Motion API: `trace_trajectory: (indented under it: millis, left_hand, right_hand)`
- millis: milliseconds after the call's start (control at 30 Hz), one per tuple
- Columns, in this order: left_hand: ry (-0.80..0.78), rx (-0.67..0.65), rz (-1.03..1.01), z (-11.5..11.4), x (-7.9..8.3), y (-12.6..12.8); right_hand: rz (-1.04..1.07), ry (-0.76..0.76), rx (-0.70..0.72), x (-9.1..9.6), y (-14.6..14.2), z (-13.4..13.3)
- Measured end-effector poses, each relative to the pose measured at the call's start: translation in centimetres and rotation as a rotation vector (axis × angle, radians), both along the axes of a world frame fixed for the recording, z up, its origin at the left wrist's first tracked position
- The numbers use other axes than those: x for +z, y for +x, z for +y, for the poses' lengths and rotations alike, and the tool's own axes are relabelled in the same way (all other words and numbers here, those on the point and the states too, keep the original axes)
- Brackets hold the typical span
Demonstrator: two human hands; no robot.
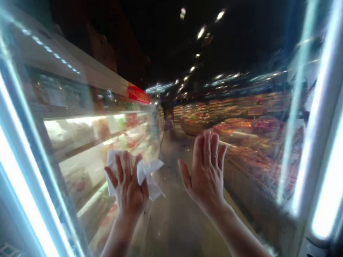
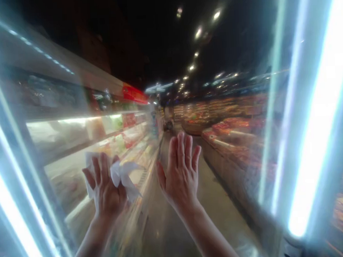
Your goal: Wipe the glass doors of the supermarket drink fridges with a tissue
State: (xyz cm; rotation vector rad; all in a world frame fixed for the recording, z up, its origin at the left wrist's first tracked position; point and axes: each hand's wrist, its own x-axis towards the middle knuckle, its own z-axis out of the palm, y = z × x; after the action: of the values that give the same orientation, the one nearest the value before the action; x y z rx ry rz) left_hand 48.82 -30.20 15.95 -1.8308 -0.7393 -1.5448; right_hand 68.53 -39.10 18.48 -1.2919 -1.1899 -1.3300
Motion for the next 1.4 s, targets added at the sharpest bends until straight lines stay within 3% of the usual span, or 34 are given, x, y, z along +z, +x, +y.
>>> trace_trajectory:
  millis: [67, 133, 300, 367, 467, 533, 667, 733, 800, 867, 933, 1000, 1133, 1200, 1333, 1400]
  left_hand:
    - [-0.029, -0.02, -0.069, 0.5, 2.1, -1.9]
    - [-0.054, -0.012, -0.075, 1.1, 2.1, -3.4]
    - [-0.042, 0.025, 0.011, 2.9, -5.8, -5.4]
    - [-0.079, 0.023, -0.019, 3.6, -6.5, -6.2]
    - [-0.184, 0.011, -0.066, 4.4, -4.6, -7.3]
    - [-0.212, -0.001, -0.063, 4.8, -4.6, -7.7]
    - [-0.159, -0.033, -0.045, 4.8, -10.3, -7.1]
    - [-0.145, -0.054, -0.065, 4.8, -11.8, -6.6]
    - [-0.142, -0.071, -0.097, 5.0, -10.5, -6.3]
    - [-0.123, -0.092, -0.122, 5.1, -7.8, -6.1]
    - [-0.104, -0.094, -0.122, 4.9, -6.3, -5.6]
    - [-0.113, -0.061, -0.107, 4.0, -7.2, -4.5]
    - [-0.158, -0.023, -0.045, 1.6, -10.9, -1.3]
    - [-0.152, -0.049, -0.058, 0.6, -9.9, 0.4]
    - [-0.097, -0.093, -0.124, -0.9, -5.8, 3.6]
    - [-0.109, -0.076, -0.11, -1.7, -6.3, 5.3]
  right_hand:
    - [0.037, 0.011, 0.003, 1.2, -1.3, 0.3]
    - [0.073, 0.003, -0.009, 0.4, -2.5, 0.7]
    - [0.054, -0.05, -0.068, -6.4, -4.9, 2.7]
    - [0.065, -0.043, -0.079, -6.7, -5.6, 3.2]
    - [0.124, -0.036, -0.071, -5.3, -6.2, 3.5]
    - [0.129, -0.044, -0.066, -5.8, -6.5, 3.5]
    - [0.057, -0.093, -0.063, -10.3, -6.5, 3.7]
    - [0.039, -0.099, -0.062, -10.8, -6.4, 3.7]
    - [0.069, -0.08, -0.06, -9.1, -6.1, 3.5]
    - [0.115, -0.062, -0.048, -6.7, -5.9, 3.3]
    - [0.129, -0.062, -0.04, -5.9, -5.7, 3.1]
    - [0.113, -0.07, -0.054, -7.4, -5.3, 3.1]
    - [0.039, -0.083, -0.095, -11.7, -3.8, 2.8]
    - [0.058, -0.072, -0.094, -11.0, -2.6, 2.2]
    - [0.135, -0.037, -0.077, -7.3, -0.2, 0.8]
    - [0.097, -0.041, -0.087, -7.8, 1.1, 0.2]
